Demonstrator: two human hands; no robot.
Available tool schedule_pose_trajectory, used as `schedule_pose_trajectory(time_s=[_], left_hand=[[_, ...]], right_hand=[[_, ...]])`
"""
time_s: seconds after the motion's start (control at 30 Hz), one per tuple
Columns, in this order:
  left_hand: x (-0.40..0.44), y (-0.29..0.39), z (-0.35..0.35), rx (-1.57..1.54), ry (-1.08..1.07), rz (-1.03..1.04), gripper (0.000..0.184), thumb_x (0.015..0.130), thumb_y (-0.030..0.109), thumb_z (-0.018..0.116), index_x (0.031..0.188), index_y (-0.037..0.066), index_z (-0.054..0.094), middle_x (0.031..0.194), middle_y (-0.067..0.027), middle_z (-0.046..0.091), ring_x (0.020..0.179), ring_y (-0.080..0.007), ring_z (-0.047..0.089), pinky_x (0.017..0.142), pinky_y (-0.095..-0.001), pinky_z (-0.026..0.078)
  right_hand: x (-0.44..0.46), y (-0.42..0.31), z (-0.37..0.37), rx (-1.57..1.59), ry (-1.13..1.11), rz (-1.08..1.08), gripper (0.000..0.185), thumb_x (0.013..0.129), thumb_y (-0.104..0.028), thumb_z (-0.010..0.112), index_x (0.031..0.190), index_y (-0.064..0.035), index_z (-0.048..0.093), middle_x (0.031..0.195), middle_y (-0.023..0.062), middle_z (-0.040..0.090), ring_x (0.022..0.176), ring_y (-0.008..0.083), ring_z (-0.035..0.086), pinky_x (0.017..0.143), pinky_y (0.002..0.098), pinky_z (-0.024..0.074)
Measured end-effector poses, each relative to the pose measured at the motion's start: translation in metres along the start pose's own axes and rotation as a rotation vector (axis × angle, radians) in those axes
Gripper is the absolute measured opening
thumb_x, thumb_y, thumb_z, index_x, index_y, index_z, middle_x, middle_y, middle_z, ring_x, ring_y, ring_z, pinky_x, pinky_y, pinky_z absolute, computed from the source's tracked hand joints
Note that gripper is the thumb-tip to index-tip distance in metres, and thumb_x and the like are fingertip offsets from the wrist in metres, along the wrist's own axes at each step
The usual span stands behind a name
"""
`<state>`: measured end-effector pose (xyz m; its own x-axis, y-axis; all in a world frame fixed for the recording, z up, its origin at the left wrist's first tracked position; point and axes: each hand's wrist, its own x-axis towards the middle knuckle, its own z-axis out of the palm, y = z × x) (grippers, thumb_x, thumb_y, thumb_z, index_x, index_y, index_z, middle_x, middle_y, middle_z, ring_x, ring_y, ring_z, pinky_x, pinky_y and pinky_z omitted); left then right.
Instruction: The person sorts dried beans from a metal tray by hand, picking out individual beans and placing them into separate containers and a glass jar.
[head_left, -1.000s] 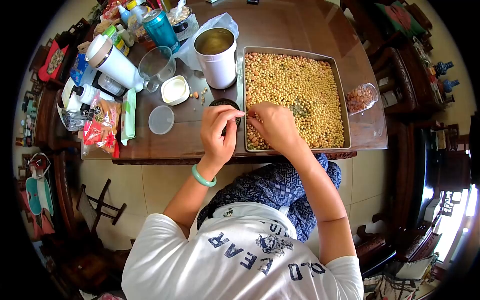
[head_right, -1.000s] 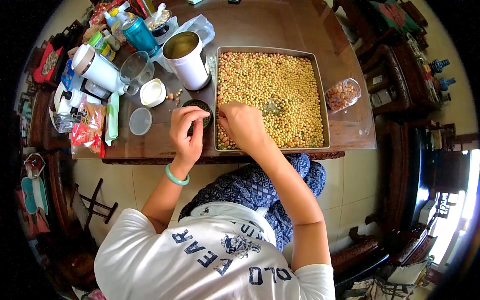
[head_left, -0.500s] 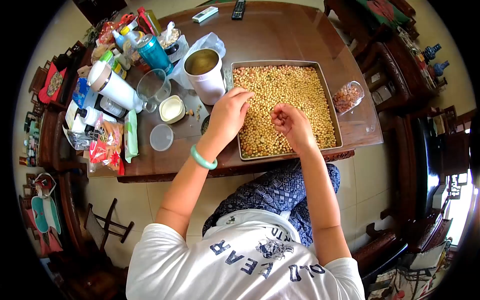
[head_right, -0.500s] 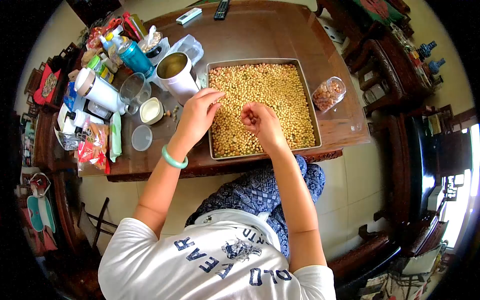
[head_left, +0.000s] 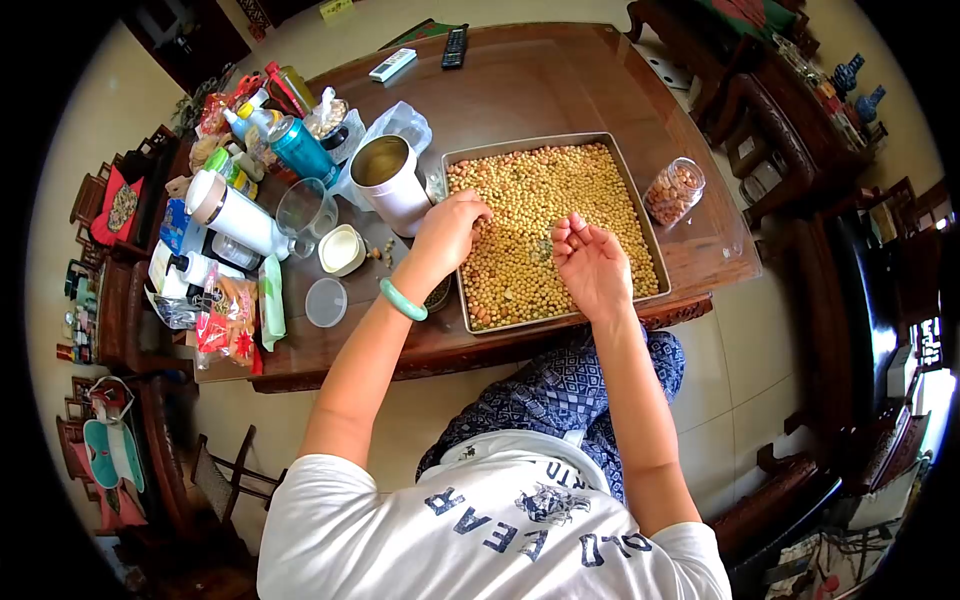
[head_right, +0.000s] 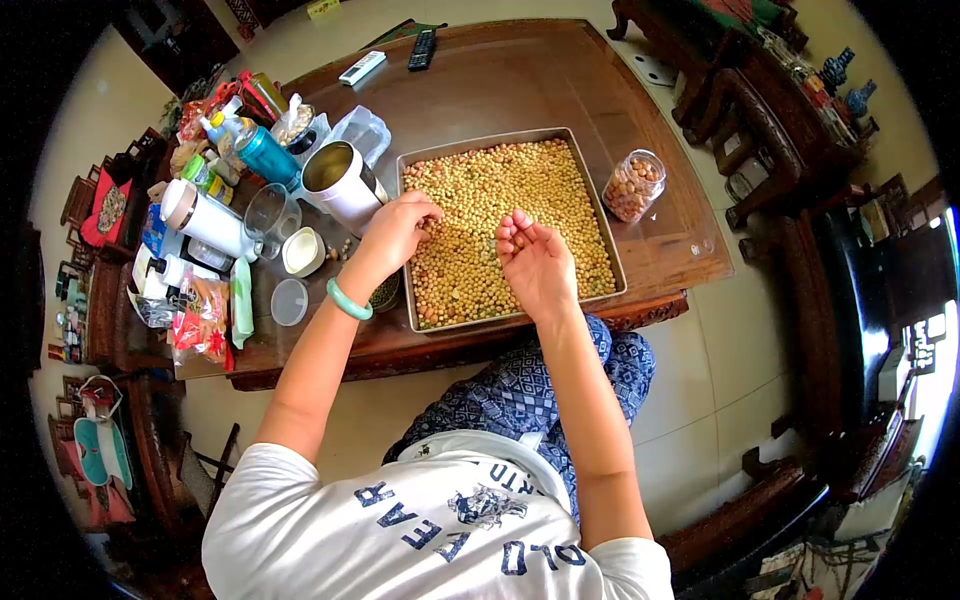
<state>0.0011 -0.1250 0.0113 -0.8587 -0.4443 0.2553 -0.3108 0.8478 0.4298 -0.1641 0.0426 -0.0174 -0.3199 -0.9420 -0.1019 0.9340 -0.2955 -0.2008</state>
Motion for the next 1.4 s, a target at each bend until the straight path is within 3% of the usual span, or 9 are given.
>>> schedule_pose_trajectory(time_s=[0.37, 0.6, 0.63, 0.77, 0.97, 1.03, 1.13, 1.37, 1.4], left_hand=[[-0.001, 0.007, -0.001, 0.167, 0.005, -0.036, 0.01, 0.075, 0.004, 0.07, 0.085, 0.004, 0.071, 0.087, -0.0122, 0.067, 0.083, -0.032, 0.065, 0.073, -0.0419, 0.052], [0.004, 0.008, -0.001, 0.331, -0.056, -0.046, 0.01, 0.078, 0.01, 0.069, 0.085, 0.008, 0.075, 0.083, -0.014, 0.068, 0.08, -0.0319, 0.066, 0.071, -0.0425, 0.053], [0.002, 0.009, 0.001, 0.314, 0.037, 0.012, 0.007, 0.076, 0.005, 0.064, 0.074, 0.005, 0.071, 0.076, -0.0161, 0.066, 0.072, -0.0327, 0.067, 0.064, -0.043, 0.054], [0.002, 0.01, 0.001, 0.299, 0.042, -0.029, 0.008, 0.076, 0.003, 0.063, 0.077, 0.006, 0.071, 0.077, -0.0157, 0.065, 0.076, -0.0327, 0.065, 0.066, -0.0437, 0.052], [0.005, 0.016, -0.003, 0.22, 0.118, 0.034, 0.008, 0.08, 0.003, 0.063, 0.08, 0.002, 0.071, 0.08, -0.015, 0.064, 0.075, -0.029, 0.066, 0.065, -0.0407, 0.052], [0.006, 0.025, -0.007, -0.25, 0.069, -0.179, 0.011, 0.083, -0.001, 0.062, 0.087, -0.002, 0.072, 0.079, -0.0146, 0.064, 0.069, -0.0242, 0.067, 0.06, -0.0343, 0.053], [0.01, 0.027, -0.006, -0.42, 0.034, -0.202, 0.013, 0.087, -0.003, 0.06, 0.093, -0.006, 0.071, 0.08, -0.0131, 0.066, 0.066, -0.0197, 0.068, 0.06, -0.0289, 0.055], [0.038, 0.058, -0.01, -0.659, -0.075, -0.271, 0.015, 0.089, 0.001, 0.061, 0.097, -0.005, 0.071, 0.083, -0.012, 0.072, 0.072, -0.0188, 0.072, 0.065, -0.0278, 0.057], [0.049, 0.067, -0.01, -0.644, -0.071, -0.202, 0.015, 0.089, 0.001, 0.062, 0.098, -0.005, 0.071, 0.083, -0.0125, 0.072, 0.072, -0.0178, 0.071, 0.066, -0.0279, 0.057]], right_hand=[[0.0, -0.001, -0.002, 0.058, 0.008, -0.037, 0.022, 0.093, -0.012, 0.049, 0.109, 0.0043, 0.051, 0.1, 0.0115, 0.053, 0.089, 0.0198, 0.049, 0.076, 0.0283, 0.0437], [-0.008, -0.004, 0.018, -0.553, 0.124, -0.032, 0.018, 0.1, -0.019, 0.048, 0.099, -0.0042, 0.057, 0.073, -0.0031, 0.042, 0.06, 0.0053, 0.032, 0.05, 0.0199, 0.0246], [-0.009, -0.011, 0.026, -0.608, 0.131, -0.086, 0.019, 0.1, -0.021, 0.048, 0.097, -0.0048, 0.058, 0.072, -0.0034, 0.042, 0.06, 0.0056, 0.033, 0.05, 0.0212, 0.025], [-0.002, -0.076, 0.07, -0.801, 0.107, -0.531, 0.023, 0.098, -0.024, 0.045, 0.086, -0.0074, 0.057, 0.067, -0.0039, 0.044, 0.059, 0.007, 0.037, 0.053, 0.0238, 0.0284], [0.035, -0.176, 0.066, -0.878, 0.076, -0.547, 0.044, 0.106, -0.039, 0.033, 0.09, -0.0042, 0.056, 0.074, -0.0011, 0.047, 0.065, 0.0081, 0.039, 0.058, 0.0229, 0.0343], [0.042, -0.184, 0.062, -0.95, 0.098, -0.527, 0.055, 0.106, -0.045, 0.027, 0.096, -0.0009, 0.058, 0.076, -0.0002, 0.05, 0.069, 0.0107, 0.045, 0.068, 0.0245, 0.0421], [0.047, -0.188, 0.054, -0.97, 0.064, -0.52, 0.062, 0.104, -0.051, 0.023, 0.102, 0.0001, 0.058, 0.083, 0.0049, 0.058, 0.079, 0.0161, 0.056, 0.08, 0.0297, 0.0476], [0.039, -0.19, 0.048, -0.853, 0.013, -0.546, 0.054, 0.106, -0.045, 0.027, 0.106, 0.0008, 0.056, 0.096, 0.0104, 0.061, 0.096, 0.0242, 0.061, 0.094, 0.0365, 0.0468], [0.04, -0.197, 0.037, -0.764, -0.049, -0.546, 0.035, 0.105, -0.03, 0.037, 0.106, 0.0001, 0.056, 0.098, 0.01, 0.062, 0.096, 0.0234, 0.061, 0.094, 0.0364, 0.0467]])
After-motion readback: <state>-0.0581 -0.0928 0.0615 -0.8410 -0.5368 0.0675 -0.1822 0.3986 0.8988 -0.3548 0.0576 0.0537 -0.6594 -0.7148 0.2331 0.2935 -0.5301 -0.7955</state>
